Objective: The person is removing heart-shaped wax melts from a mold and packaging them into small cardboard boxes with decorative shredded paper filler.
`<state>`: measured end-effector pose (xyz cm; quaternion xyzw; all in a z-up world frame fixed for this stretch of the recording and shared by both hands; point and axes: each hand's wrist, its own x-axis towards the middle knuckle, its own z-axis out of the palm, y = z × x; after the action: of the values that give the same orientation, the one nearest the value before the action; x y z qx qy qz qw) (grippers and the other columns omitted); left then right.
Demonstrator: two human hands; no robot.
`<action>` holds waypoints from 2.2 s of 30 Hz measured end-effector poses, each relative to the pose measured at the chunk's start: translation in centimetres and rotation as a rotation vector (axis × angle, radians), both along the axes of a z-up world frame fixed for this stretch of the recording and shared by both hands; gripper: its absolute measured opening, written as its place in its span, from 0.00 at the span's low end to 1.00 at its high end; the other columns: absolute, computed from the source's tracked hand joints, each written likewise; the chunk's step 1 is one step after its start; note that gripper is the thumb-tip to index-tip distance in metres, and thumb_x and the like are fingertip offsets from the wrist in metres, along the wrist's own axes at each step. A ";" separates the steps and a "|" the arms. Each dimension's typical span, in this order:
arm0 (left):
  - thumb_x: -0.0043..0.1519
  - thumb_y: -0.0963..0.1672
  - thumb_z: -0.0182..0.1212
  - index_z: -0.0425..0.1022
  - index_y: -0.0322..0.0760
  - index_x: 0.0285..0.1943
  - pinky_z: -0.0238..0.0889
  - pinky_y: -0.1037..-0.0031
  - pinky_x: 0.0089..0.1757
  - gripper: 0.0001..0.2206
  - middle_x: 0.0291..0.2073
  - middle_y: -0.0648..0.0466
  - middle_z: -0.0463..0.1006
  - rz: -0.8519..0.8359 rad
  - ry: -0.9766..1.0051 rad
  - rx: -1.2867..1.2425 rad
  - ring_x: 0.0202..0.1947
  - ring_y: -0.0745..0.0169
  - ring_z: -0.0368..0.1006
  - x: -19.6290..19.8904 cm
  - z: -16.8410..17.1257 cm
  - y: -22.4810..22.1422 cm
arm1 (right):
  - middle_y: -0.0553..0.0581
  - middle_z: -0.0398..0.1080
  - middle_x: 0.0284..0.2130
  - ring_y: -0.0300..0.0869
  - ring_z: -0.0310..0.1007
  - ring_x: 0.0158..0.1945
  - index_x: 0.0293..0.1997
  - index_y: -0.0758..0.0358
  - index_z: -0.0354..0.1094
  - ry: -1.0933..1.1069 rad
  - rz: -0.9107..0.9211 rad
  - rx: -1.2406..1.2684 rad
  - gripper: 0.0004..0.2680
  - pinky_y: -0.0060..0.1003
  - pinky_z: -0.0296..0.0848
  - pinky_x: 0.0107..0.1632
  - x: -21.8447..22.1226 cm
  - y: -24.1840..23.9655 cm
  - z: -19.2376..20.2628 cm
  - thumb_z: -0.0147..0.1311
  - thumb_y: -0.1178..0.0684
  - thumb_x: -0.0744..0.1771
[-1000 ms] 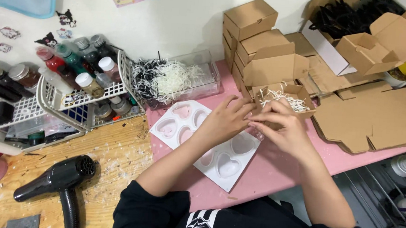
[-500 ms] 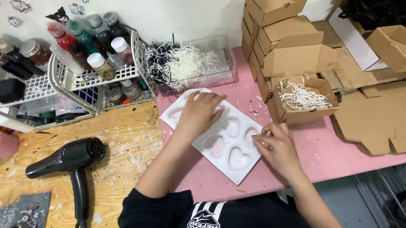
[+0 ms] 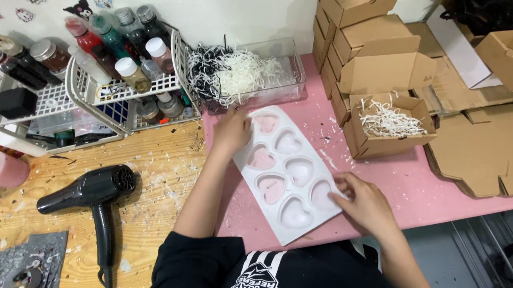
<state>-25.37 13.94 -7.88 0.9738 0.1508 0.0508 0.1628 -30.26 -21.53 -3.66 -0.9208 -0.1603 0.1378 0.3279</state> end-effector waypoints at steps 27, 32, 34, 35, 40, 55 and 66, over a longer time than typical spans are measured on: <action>0.49 0.45 0.70 0.79 0.43 0.53 0.63 0.54 0.48 0.21 0.47 0.51 0.77 -0.464 -0.453 0.187 0.52 0.51 0.72 3.9 0.7 -7.6 | 0.62 0.77 0.39 0.51 0.79 0.43 0.45 0.67 0.74 -0.544 0.183 0.441 0.05 0.42 0.75 0.46 6.2 7.3 -1.1 0.58 0.61 0.66; 0.54 0.43 0.69 0.83 0.45 0.39 0.69 0.61 0.42 0.06 0.38 0.55 0.79 -0.531 -0.437 0.249 0.43 0.54 0.77 8.3 -2.2 -6.4 | 0.59 0.79 0.41 0.43 0.81 0.41 0.47 0.66 0.75 -0.470 0.062 0.564 0.06 0.36 0.79 0.39 5.5 6.6 -1.3 0.59 0.61 0.66; 0.56 0.42 0.68 0.83 0.45 0.34 0.71 0.63 0.39 0.02 0.35 0.54 0.80 -0.539 -0.441 0.204 0.39 0.54 0.78 8.5 -0.4 -5.8 | 0.59 0.79 0.43 0.41 0.82 0.43 0.48 0.66 0.75 -0.461 0.038 0.641 0.06 0.34 0.82 0.41 5.6 6.5 -1.6 0.58 0.61 0.68; 0.55 0.41 0.68 0.83 0.43 0.34 0.71 0.62 0.37 0.02 0.34 0.53 0.80 -0.538 -0.469 0.095 0.37 0.52 0.78 8.4 0.8 -5.3 | 0.58 0.80 0.42 0.41 0.82 0.45 0.49 0.67 0.74 -0.435 0.021 0.654 0.06 0.34 0.82 0.43 5.6 6.5 -1.6 0.56 0.62 0.68; 0.55 0.40 0.66 0.84 0.38 0.36 0.72 0.60 0.37 0.04 0.35 0.48 0.81 -0.510 -0.518 -0.197 0.34 0.47 0.79 9.8 4.8 -2.1 | 0.58 0.80 0.41 0.42 0.83 0.46 0.50 0.69 0.73 -0.408 0.035 0.672 0.06 0.34 0.83 0.44 5.9 6.5 -2.6 0.55 0.62 0.69; 0.68 0.49 0.57 0.73 0.38 0.61 0.63 0.53 0.47 0.17 0.35 0.50 0.82 -0.005 -0.465 0.265 0.37 0.48 0.77 2.4 8.7 -0.9 | 0.65 0.72 0.48 0.58 0.72 0.53 0.50 0.66 0.72 -0.703 0.317 0.273 0.11 0.47 0.71 0.53 5.9 6.3 -1.6 0.60 0.58 0.64; 0.69 0.52 0.46 0.75 0.35 0.45 0.68 0.52 0.45 0.18 0.38 0.41 0.81 -0.243 0.231 -0.110 0.43 0.39 0.77 -5.2 -2.1 -1.6 | 0.67 0.68 0.25 0.61 0.72 0.31 0.49 0.66 0.59 -0.322 -0.016 0.196 0.10 0.54 0.68 0.36 3.3 5.3 -2.5 0.55 0.55 0.68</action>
<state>-30.60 12.35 -10.01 0.9738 0.0522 -0.0897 0.2026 -26.97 -16.21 -6.16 -0.8958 -0.2162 -0.0302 0.3871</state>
